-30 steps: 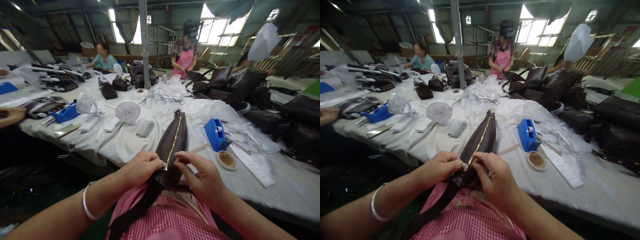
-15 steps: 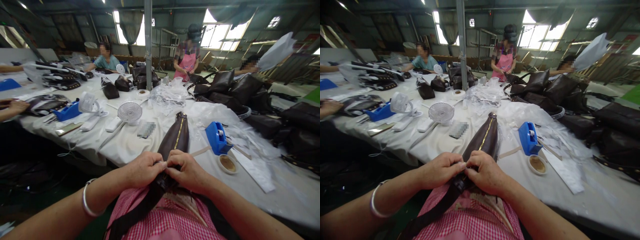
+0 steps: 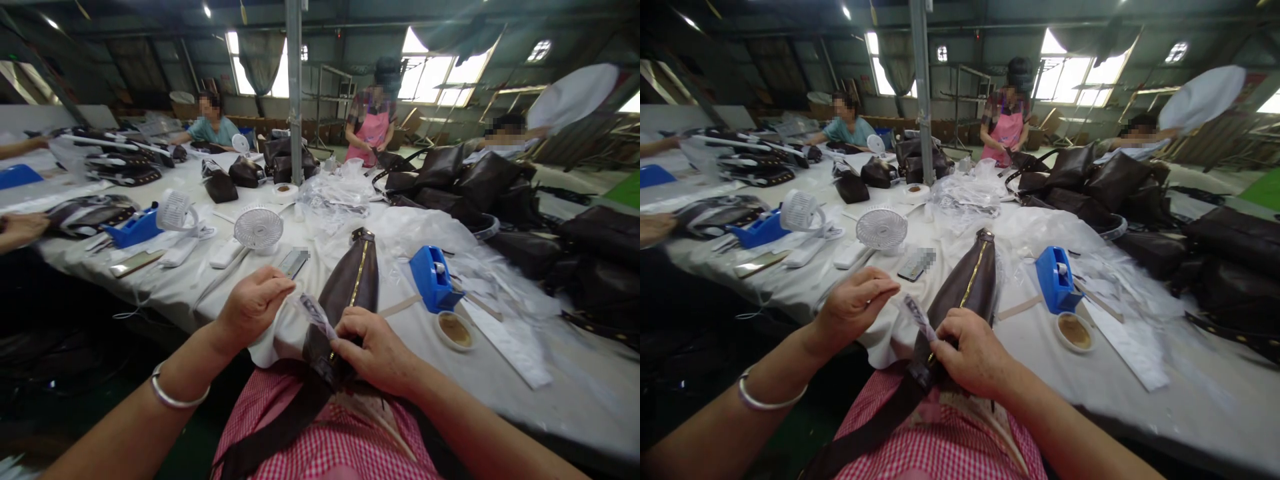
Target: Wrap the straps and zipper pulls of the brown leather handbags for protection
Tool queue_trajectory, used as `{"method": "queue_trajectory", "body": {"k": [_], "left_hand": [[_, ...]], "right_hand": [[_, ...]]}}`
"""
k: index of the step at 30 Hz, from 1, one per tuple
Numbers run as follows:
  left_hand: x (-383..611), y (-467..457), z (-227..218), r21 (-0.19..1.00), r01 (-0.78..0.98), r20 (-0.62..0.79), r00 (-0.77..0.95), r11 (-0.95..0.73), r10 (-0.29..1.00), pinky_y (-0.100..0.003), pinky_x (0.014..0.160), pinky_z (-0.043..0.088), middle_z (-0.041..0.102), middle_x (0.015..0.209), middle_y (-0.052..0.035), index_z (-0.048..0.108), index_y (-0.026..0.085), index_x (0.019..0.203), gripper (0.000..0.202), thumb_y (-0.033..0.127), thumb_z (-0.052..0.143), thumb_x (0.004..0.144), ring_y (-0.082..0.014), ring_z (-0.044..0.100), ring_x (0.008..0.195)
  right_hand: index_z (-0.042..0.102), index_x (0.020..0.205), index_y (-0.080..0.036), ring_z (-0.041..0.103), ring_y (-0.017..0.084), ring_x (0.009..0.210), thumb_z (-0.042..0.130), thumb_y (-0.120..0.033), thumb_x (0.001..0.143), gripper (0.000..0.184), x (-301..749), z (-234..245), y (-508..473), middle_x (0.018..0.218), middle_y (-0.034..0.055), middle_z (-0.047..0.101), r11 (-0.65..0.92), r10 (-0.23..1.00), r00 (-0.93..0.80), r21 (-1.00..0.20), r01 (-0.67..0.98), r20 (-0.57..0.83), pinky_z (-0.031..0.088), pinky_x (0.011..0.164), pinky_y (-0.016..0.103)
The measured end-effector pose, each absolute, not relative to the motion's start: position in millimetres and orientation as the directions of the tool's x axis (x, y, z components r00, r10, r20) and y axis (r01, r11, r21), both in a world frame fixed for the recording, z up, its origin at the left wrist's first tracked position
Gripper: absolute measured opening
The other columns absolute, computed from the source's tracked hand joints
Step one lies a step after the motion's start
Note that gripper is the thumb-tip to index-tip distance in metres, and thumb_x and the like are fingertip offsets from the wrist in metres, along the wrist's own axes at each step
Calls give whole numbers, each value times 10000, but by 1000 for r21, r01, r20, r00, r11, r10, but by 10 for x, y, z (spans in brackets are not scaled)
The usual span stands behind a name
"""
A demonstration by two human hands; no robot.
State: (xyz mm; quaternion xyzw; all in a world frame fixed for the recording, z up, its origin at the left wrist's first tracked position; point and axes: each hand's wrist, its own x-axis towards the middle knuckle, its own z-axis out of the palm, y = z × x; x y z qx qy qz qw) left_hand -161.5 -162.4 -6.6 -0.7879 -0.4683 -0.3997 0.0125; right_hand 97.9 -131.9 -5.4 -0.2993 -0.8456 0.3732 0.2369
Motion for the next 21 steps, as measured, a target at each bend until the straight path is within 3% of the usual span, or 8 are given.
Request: {"method": "queue_trajectory", "body": {"k": [3, 6, 8, 11, 14, 17, 21], "left_hand": [[-1686, -1885, -449, 274, 847, 565, 242, -456, 789, -308, 749, 530, 615, 845, -69, 674, 151, 1030, 160, 126, 560, 921, -178, 605, 785], [-1620, -2219, -751, 254, 799, 460, 396, -545, 795, -326, 733, 549, 647, 933, -112, 601, 146, 1241, 342, 180, 599, 902, -219, 626, 832], [-1540, -2340, -775, 401, 728, 395, 411, -556, 822, -329, 779, 547, 654, 1001, -119, 569, 169, 1293, 387, 179, 582, 907, -221, 633, 882], [-1434, -2253, -557, 717, 613, 268, 196, -331, 943, -329, 802, 533, 648, 974, -97, 602, 170, 1224, 303, 236, 548, 933, -202, 627, 870], [-1329, -1981, -282, 961, 269, 3, 208, -60, 978, -258, 621, 507, 613, 780, -31, 640, 132, 1074, 320, 393, 606, 890, -143, 577, 660], [-1185, -1750, -164, 996, 95, -19, 144, 6, 989, -198, 462, 371, 516, 626, 33, 645, 112, 1029, 407, 480, 624, 855, -83, 431, 492], [-1076, -1610, -144, 982, 171, 90, -59, -78, 994, -197, 456, 302, 442, 567, 49, 664, 132, 807, 336, 444, 586, 901, -75, 350, 486]], "right_hand": [[559, 631, -175, 528, 133, 735, 625, -80, 807, 211, 1010, -80, -1337, 697, -20, 523, 529, 695, -696, -785, 324, 181, 372, 688, 269], [558, 629, -174, 526, 133, 742, 634, -82, 806, 214, 1027, -102, -1343, 703, -19, 526, 527, 700, -690, -784, 328, 182, 373, 698, 270], [559, 638, -175, 525, 136, 754, 632, -87, 814, 210, 1013, -109, -1345, 710, -18, 528, 541, 691, -697, -779, 318, 195, 375, 713, 273], [557, 650, -177, 524, 143, 779, 619, -95, 835, 212, 970, -103, -1358, 730, -13, 526, 557, 669, -712, -778, 290, 213, 380, 735, 279], [551, 649, -177, 524, 143, 779, 606, -105, 852, 222, 942, -87, -1377, 750, -9, 524, 539, 676, -709, -791, 290, 201, 383, 732, 281], [551, 658, -180, 526, 151, 796, 603, -114, 857, 216, 958, -74, -1386, 770, -3, 531, 534, 682, -706, -790, 301, 192, 388, 738, 285], [530, 653, -182, 525, 158, 805, 596, -124, 866, 230, 1015, -57, -1387, 771, 0, 527, 543, 686, -703, -776, 321, 189, 388, 745, 292]]}}
